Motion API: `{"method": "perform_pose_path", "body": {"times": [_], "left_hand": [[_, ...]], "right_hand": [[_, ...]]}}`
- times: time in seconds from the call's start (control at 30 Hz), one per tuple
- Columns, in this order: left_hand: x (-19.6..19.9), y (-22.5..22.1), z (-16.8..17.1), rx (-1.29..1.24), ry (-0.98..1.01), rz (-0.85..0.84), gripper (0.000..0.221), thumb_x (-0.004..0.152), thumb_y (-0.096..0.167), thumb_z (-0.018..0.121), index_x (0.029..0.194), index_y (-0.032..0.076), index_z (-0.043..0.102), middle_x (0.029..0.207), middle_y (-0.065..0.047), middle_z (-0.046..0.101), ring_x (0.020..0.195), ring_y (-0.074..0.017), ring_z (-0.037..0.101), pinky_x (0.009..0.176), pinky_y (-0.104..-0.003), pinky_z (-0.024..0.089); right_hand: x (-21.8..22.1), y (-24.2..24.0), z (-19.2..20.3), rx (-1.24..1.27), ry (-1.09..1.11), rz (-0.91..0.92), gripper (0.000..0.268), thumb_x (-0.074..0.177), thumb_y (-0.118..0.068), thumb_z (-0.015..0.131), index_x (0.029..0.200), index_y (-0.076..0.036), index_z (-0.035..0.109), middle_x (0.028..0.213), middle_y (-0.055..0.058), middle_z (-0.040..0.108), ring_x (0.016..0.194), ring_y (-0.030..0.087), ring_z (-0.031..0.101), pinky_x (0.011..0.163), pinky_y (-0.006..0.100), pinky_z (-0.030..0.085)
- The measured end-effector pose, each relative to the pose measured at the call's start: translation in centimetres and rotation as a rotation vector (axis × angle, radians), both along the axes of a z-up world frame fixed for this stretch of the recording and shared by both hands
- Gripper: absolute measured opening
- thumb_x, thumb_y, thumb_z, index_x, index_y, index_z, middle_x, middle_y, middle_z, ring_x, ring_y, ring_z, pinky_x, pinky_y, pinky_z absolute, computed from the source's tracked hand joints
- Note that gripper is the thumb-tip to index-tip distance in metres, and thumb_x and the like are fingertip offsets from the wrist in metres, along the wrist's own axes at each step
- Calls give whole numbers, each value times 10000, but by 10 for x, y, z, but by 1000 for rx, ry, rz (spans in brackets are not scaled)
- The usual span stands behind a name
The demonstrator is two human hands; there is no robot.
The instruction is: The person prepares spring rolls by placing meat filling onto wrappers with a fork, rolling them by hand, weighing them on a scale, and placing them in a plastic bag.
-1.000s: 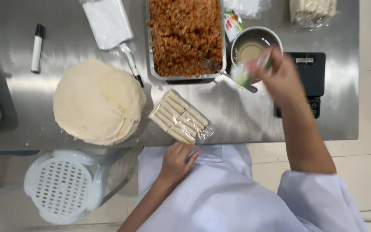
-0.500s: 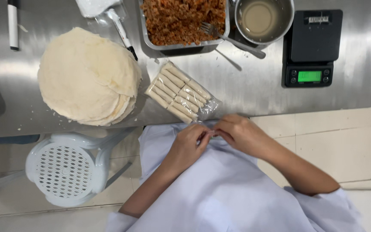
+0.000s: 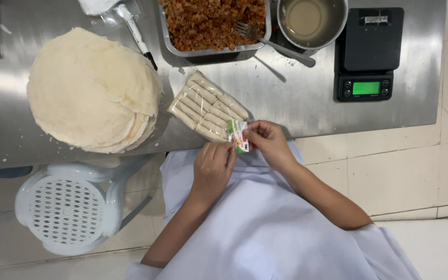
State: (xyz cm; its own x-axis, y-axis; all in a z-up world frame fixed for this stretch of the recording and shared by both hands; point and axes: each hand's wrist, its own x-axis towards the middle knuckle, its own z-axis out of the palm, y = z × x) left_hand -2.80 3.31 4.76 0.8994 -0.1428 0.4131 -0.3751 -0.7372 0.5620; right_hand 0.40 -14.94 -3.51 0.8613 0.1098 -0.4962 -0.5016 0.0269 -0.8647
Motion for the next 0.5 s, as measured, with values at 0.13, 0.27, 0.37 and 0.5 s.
{"method": "perform_pose_path", "body": {"times": [0.13,0.27,0.37,0.5], "left_hand": [[-1,1,0,15,-32,20,33,905,56,715,902,67,684,731,-54,594,670,-232,642,596,-325,520],[2,2,9,-19,-59,10,19,898,24,693,884,35,697,699,-76,581,630,-231,619,560,-322,501],[-6,2,-15,30,-97,17,50,911,55,684,867,33,677,714,-101,567,665,-270,627,585,-352,514],[-11,-4,-23,31,-100,25,35,891,37,682,858,48,685,698,-79,571,629,-253,619,558,-343,498]], "right_hand": [[3,33,16,74,3,-217,55,902,13,713,955,-1,704,693,63,632,519,149,639,487,248,541],[2,50,17,212,44,-446,38,960,-10,679,994,-25,679,727,52,631,605,168,700,555,239,577],[-3,71,32,41,-1,-255,104,907,-50,793,977,-8,730,751,32,686,655,96,665,570,212,535],[5,64,16,47,21,-277,115,944,-136,784,991,-38,746,741,15,702,659,55,646,579,171,509]]}}
